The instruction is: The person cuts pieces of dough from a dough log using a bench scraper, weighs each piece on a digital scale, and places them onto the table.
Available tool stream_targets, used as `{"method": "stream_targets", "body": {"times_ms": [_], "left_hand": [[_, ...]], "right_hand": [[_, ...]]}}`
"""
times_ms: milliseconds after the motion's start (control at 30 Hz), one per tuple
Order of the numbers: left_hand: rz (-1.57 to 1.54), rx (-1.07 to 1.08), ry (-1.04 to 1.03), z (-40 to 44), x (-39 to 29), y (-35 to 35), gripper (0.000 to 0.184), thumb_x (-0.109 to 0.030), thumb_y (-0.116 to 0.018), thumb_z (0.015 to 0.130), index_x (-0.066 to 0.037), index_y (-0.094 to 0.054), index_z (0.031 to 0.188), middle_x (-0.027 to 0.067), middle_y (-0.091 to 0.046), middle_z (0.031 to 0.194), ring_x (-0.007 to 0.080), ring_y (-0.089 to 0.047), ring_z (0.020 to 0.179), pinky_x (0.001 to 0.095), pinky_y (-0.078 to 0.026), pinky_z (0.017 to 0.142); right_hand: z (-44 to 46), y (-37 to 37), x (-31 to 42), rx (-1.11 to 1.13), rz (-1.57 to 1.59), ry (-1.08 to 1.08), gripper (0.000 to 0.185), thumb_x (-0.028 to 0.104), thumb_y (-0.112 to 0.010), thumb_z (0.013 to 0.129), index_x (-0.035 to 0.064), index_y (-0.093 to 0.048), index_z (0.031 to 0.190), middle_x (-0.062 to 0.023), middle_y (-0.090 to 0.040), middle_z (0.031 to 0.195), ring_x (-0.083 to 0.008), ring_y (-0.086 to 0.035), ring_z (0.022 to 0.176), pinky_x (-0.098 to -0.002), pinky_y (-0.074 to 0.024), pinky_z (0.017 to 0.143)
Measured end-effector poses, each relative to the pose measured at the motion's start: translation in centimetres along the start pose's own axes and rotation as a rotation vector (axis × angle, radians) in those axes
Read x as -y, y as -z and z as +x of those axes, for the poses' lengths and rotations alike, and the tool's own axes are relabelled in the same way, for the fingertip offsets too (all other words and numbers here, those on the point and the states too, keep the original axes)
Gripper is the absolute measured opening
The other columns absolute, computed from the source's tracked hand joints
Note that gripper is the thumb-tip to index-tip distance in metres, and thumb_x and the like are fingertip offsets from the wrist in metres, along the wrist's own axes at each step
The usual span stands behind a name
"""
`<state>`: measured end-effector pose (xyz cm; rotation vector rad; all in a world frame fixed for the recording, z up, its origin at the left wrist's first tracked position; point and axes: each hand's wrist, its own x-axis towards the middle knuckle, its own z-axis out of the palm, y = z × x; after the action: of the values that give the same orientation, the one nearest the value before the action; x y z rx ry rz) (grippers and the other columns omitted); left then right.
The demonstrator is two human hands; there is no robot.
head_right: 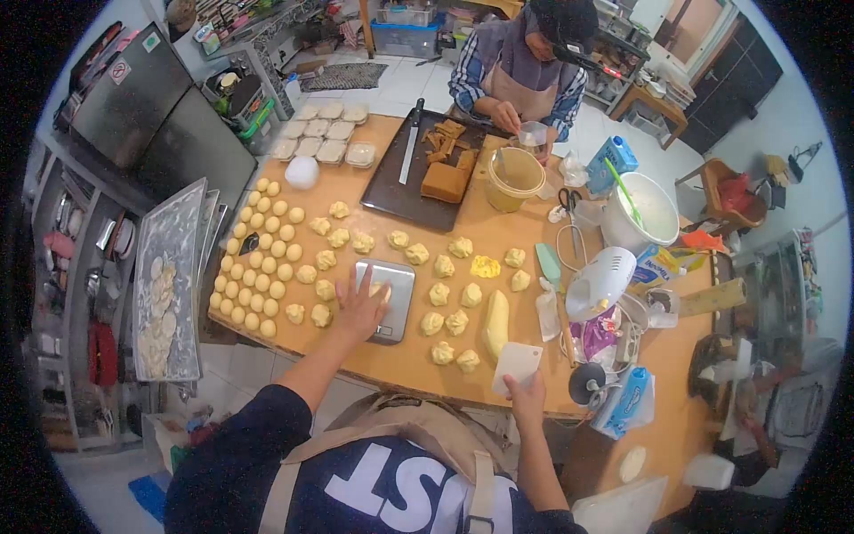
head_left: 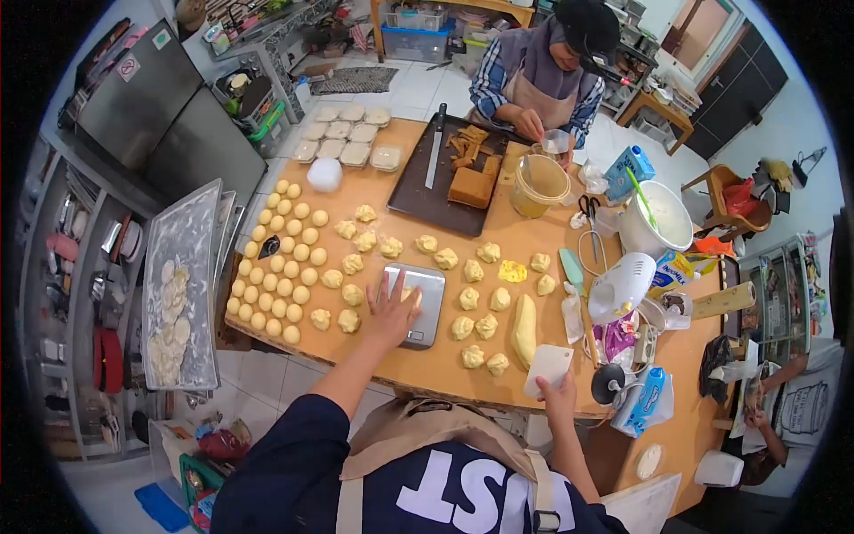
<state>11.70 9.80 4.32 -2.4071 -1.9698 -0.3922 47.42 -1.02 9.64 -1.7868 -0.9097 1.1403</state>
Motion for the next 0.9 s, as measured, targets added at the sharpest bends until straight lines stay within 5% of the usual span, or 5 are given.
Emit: {"method": "stream_targets", "body": {"times_ms": [133,233,433,900], "left_hand": [[-0.141,-0.288,-0.150,0.9,2.1,2.1,0.058,-0.035,-0.057,0.091,-0.015,-0.036,0.142,0.0103,-0.050,0.131,0.0278,-0.035,0.132,0.0550,-0.017,0.108],[-0.492,-0.338,-0.071,3.1,4.6,3.2,0.041,-0.026,-0.065,0.087,-0.013,-0.053,0.124,0.0080,-0.059,0.109,0.0268,-0.048,0.113,0.0503,-0.027,0.102],[-0.521,-0.467,-0.079,5.4,9.6,5.2,0.010,-0.014,-0.071,0.081,-0.010,-0.066,0.088,0.0061,-0.065,0.084,0.0265,-0.058,0.089,0.0404,-0.040,0.088],[-0.500,-0.131,-0.140,1.6,7.7,1.9,0.024,-0.017,-0.069,0.079,-0.013,-0.068,0.103,0.0040,-0.067,0.099,0.0249,-0.058,0.100,0.0406,-0.041,0.090]], "right_hand": [[-1.5,-1.1,0.5,-0.106,0.025,-0.062,0.040,0.007,-0.070,0.082,0.0017,-0.052,0.117,-0.0079,-0.063,0.099,-0.0152,-0.062,0.078,-0.0252,-0.0485,0.053],[-2.7,-1.8,0.6,-0.201,0.046,-0.101,0.041,0.006,-0.069,0.082,0.0009,-0.052,0.119,-0.0084,-0.063,0.101,-0.0152,-0.062,0.080,-0.0250,-0.0488,0.055],[-5.1,-3.0,-1.2,-0.249,0.053,-0.091,0.044,0.007,-0.070,0.082,0.0002,-0.051,0.121,-0.0094,-0.063,0.105,-0.0165,-0.064,0.084,-0.0270,-0.0517,0.055],[-4.2,-4.6,0.4,-0.233,0.006,-0.071,0.046,0.013,-0.072,0.082,0.0038,-0.051,0.122,-0.0087,-0.063,0.103,-0.0163,-0.064,0.081,-0.0261,-0.0529,0.055]]}}
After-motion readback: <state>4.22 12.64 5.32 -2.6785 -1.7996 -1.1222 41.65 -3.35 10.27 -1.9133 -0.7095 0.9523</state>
